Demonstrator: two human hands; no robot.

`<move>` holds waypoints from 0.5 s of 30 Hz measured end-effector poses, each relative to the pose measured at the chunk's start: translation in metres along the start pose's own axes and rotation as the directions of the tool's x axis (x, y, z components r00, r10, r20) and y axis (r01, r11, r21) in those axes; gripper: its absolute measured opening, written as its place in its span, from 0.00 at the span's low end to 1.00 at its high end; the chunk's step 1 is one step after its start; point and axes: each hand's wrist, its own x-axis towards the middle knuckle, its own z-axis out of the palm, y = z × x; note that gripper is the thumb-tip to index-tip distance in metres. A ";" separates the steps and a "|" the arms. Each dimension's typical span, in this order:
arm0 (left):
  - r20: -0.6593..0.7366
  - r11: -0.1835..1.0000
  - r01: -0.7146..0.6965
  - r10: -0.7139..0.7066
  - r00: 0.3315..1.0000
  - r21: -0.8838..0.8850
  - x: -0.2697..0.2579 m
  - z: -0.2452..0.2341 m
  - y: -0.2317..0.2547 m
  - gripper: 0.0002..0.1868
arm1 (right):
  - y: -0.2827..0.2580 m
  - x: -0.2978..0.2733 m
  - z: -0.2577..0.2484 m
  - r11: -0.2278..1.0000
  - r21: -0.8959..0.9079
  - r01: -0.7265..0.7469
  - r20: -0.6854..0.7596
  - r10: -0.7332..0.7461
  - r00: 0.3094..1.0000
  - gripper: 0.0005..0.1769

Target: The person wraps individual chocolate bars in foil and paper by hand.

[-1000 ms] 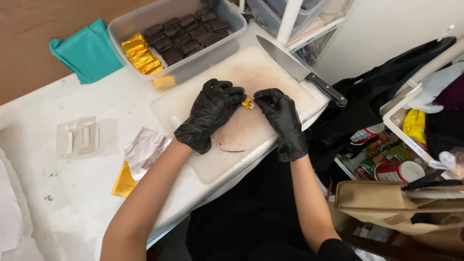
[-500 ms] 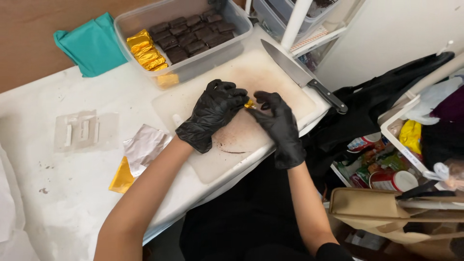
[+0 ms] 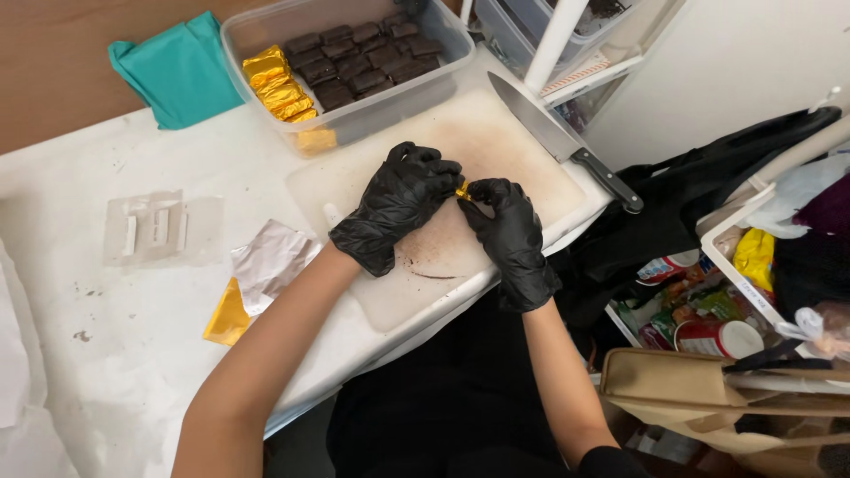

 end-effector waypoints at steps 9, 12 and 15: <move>-0.047 0.996 -0.070 0.073 0.996 0.059 0.002 0.006 -0.003 0.12 | 0.056 0.029 0.034 0.997 -0.077 -0.016 0.252 0.035 0.967 0.24; -0.061 0.992 -0.093 0.098 0.993 0.082 0.002 0.007 -0.004 0.12 | 0.102 0.036 0.068 0.945 -0.317 0.076 0.138 -0.033 0.990 0.27; -0.077 0.988 -0.118 0.126 0.989 0.105 0.001 0.008 -0.005 0.12 | 0.058 0.019 0.027 0.959 -0.244 0.141 0.225 -0.086 0.971 0.21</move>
